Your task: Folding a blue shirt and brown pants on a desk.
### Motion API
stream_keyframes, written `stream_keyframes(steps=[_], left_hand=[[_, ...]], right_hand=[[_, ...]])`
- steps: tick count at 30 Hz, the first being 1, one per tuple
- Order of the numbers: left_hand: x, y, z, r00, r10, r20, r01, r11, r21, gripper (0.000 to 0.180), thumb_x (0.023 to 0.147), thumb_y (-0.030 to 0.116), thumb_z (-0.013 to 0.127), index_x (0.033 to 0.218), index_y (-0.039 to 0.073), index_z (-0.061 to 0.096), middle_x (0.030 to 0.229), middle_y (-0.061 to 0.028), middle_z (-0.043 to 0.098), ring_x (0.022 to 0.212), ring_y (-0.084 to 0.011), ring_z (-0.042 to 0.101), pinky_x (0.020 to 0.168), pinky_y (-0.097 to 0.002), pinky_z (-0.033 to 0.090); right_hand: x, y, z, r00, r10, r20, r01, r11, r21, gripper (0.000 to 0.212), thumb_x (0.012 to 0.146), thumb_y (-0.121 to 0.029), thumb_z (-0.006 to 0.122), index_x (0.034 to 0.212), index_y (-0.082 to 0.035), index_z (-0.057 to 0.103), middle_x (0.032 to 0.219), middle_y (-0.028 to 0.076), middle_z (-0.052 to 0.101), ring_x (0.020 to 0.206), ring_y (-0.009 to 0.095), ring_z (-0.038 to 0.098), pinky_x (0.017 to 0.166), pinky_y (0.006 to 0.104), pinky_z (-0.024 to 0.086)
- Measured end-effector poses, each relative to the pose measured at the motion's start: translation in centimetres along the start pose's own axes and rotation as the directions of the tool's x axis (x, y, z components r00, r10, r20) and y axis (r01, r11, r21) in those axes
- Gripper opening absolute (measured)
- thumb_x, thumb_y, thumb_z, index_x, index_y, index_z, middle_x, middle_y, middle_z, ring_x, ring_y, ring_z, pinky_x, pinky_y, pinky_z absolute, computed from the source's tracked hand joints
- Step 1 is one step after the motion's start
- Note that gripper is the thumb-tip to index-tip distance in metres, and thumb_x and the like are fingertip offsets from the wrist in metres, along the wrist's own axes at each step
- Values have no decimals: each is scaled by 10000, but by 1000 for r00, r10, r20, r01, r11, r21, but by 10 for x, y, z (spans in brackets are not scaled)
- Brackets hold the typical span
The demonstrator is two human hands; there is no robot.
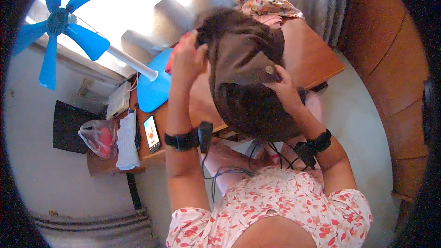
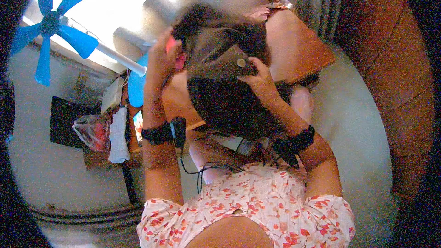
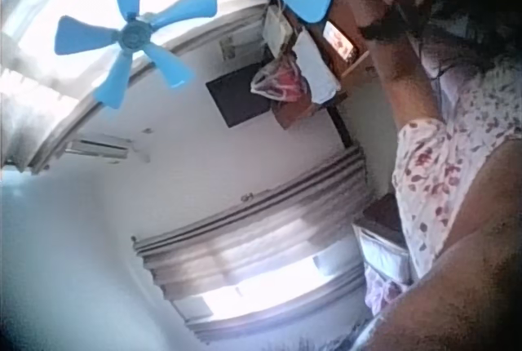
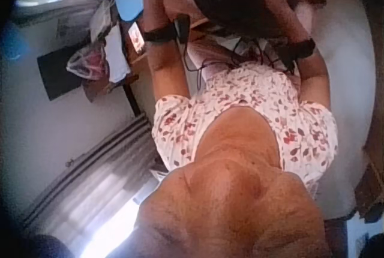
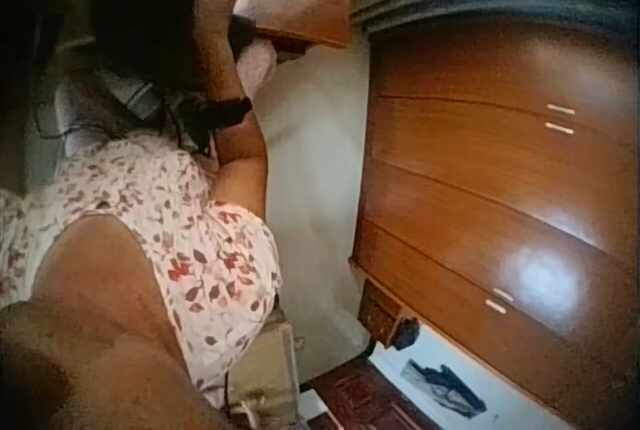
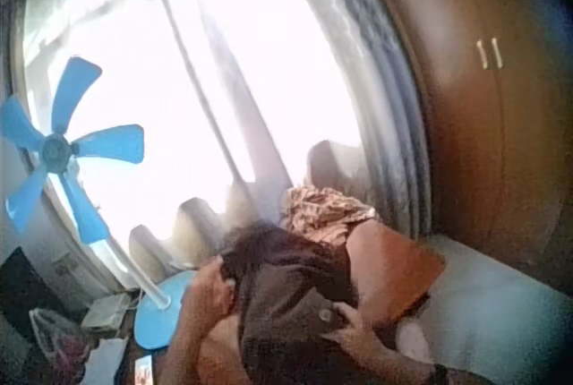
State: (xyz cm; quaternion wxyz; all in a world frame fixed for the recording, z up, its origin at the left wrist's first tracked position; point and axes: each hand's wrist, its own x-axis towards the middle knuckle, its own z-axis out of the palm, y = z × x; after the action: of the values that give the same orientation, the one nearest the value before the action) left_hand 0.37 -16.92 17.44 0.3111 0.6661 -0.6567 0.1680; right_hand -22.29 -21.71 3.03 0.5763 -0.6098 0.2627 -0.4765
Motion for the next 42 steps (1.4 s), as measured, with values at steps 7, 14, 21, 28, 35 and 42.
stream_keyframes(steps=[7,14,21,28,35,42], left_hand=[[-114,11,35,891,-272,364,290,957,5,408,760,251,563,1090,17,514,811,-223,593,788,-361,579,670,-427,455],[-144,14,34,798,-291,527,356,934,-23,380,750,134,499,1107,2,491,804,-258,574,751,-395,574,698,-465,438],[-68,30,-47,715,-532,454,699,574,-427,314,793,-38,341,1005,19,565,818,-50,594,537,-107,546,443,-211,459],[-64,-19,-15,742,-669,52,345,313,-885,438,838,43,444,1261,27,329,987,-68,570,841,-137,562,661,-243,464],[-104,28,14,906,-396,-148,304,853,-424,216,784,-13,479,982,-19,565,979,-120,584,865,-221,570,780,-293,440],[-114,90,28,990,-56,132,124,801,-586,154,669,-64,476,805,-16,529,834,-183,535,715,-328,548,620,-348,449]], right_hand=[[4,28,-10,997,15,-69,-31,972,-234,502,705,-212,672,1111,0,469,942,143,553,843,212,530,757,308,421],[3,-6,0,889,407,-211,-395,914,97,577,742,-335,656,1136,20,428,1090,150,494,786,270,544,746,348,452],[6,-16,-22,879,422,221,-457,615,643,348,764,-188,583,1056,-15,509,1002,101,586,892,191,570,778,354,470],[1,-64,-37,979,126,158,-201,519,831,414,707,-100,538,1107,0,494,1063,115,567,999,253,531,944,378,359],[-20,-41,-19,971,206,119,-236,786,571,454,688,-72,598,1119,5,478,1061,103,559,994,256,520,922,370,376],[-47,-43,18,904,179,389,-330,869,367,530,628,-67,598,1136,-25,453,1024,63,557,934,190,531,846,308,405]])
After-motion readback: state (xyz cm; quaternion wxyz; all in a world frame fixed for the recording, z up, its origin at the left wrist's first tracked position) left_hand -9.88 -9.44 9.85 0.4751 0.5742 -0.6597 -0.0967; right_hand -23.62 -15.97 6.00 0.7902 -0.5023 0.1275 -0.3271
